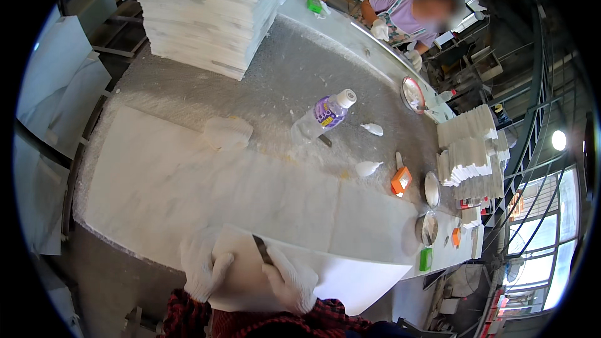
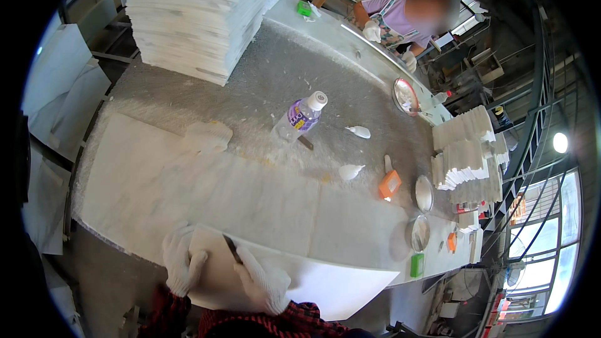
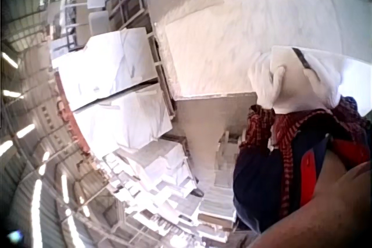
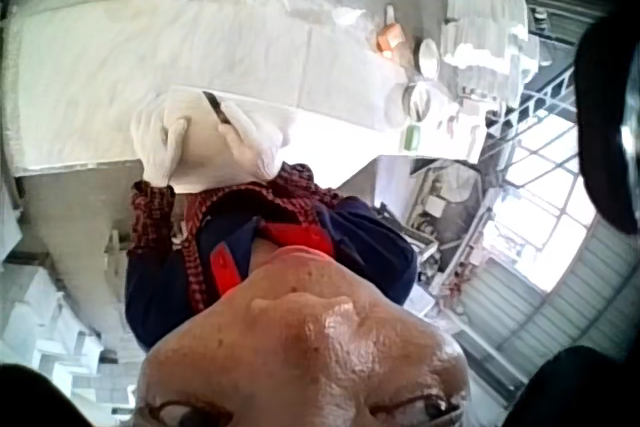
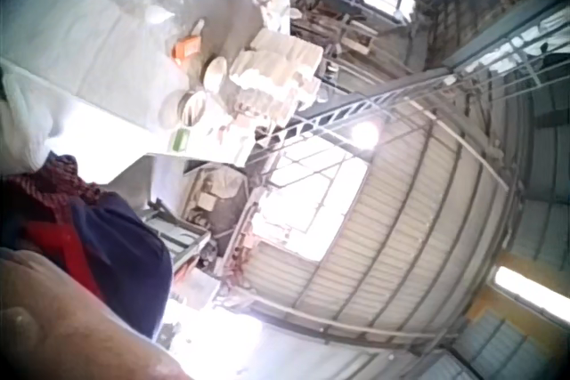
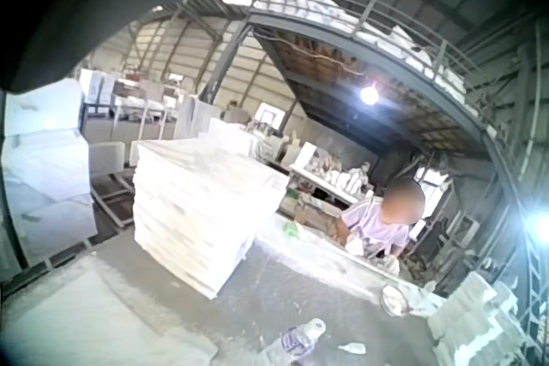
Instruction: The person uses a metal scraper to remove residue from the surface of large white plastic sheets. They repeatedly flip the sheets over to work on different sides and edges, then stack the finished sheets on a pile to the left.
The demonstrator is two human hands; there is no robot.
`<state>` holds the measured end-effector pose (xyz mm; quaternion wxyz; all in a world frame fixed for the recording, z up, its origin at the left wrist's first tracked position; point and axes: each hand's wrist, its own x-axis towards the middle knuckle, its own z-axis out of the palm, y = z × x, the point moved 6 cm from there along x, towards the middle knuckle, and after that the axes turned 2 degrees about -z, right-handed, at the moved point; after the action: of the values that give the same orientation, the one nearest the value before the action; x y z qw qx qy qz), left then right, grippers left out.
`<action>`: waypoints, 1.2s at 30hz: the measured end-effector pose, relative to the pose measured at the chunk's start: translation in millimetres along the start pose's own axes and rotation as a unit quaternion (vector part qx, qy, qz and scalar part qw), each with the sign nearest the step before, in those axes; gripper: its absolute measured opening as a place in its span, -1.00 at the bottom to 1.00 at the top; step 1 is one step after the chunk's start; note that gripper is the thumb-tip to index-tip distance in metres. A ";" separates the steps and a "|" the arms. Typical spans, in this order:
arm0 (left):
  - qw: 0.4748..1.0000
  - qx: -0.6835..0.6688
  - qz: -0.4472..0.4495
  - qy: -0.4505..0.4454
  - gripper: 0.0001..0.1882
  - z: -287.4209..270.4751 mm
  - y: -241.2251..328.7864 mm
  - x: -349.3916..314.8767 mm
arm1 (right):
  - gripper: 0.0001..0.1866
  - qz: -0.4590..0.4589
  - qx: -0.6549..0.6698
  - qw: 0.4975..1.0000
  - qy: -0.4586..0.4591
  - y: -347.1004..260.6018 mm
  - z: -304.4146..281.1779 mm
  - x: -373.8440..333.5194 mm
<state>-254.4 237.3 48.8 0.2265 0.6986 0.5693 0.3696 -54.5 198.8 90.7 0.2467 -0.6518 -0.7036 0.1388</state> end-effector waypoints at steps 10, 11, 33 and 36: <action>0.994 -0.026 0.025 0.107 -0.67 -13.2 6.4 -1.8 | -0.58 -0.054 0.096 0.991 0.074 -6.7 5.4 -3.6; 0.993 -0.036 0.033 0.110 -0.66 -9.5 5.3 1.7 | -0.58 -0.054 0.080 0.992 0.076 -3.4 7.1 -4.0; 0.996 -0.029 0.043 0.068 -0.55 -8.9 1.1 -1.8 | -0.51 -0.032 0.053 0.997 0.050 -26.4 31.3 12.3; 0.995 -0.023 0.053 0.081 -0.54 -4.2 -6.0 -0.5 | -0.49 -0.023 0.036 0.998 0.048 -35.6 34.4 15.7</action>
<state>-261.5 238.0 46.9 0.1751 0.6903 0.5393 0.4495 -103.3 214.7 82.9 0.3067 -0.6316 -0.7006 0.1273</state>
